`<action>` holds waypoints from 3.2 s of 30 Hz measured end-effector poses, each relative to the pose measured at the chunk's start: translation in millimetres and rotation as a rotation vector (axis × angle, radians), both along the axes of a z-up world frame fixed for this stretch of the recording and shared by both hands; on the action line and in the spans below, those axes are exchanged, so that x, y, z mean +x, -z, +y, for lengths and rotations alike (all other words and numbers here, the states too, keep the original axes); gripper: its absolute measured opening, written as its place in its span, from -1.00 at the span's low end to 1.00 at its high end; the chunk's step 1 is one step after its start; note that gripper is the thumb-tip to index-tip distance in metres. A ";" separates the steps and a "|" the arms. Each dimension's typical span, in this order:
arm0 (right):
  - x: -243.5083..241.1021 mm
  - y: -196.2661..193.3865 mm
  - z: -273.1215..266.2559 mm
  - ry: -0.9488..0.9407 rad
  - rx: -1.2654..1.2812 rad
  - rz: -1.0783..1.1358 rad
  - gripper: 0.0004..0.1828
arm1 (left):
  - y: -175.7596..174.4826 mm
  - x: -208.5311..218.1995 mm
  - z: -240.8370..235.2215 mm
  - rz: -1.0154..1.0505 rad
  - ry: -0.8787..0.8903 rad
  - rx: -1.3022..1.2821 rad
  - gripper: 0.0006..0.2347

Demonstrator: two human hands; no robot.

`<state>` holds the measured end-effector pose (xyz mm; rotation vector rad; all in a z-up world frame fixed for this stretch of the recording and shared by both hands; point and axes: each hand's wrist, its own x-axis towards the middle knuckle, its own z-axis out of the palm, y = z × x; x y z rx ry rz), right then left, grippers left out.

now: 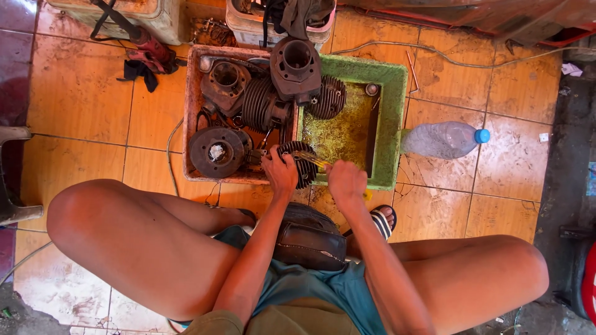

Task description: Cleaning motorcycle engine components using a brush and solvent in a tray

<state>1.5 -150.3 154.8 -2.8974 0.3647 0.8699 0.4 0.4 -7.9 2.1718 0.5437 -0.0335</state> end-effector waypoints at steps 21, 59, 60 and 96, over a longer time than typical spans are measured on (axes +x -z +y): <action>15.2 28.9 -2.3 -0.570 -0.368 -0.188 -0.81 | -5.8 -1.1 1.1 0.042 0.008 -0.017 -0.69; 20.9 18.4 -19.4 -0.311 -0.128 -0.105 -0.76 | -5.9 -1.7 1.1 0.002 0.009 -0.015 -0.68; 22.1 18.0 -23.5 -0.313 -0.149 -0.115 -0.73 | -5.2 -0.6 0.5 -0.007 0.004 -0.024 -0.67; 10.8 -76.4 -50.9 -0.351 0.402 -1.275 -0.82 | 10.6 0.7 5.1 0.024 -0.006 -0.087 -0.67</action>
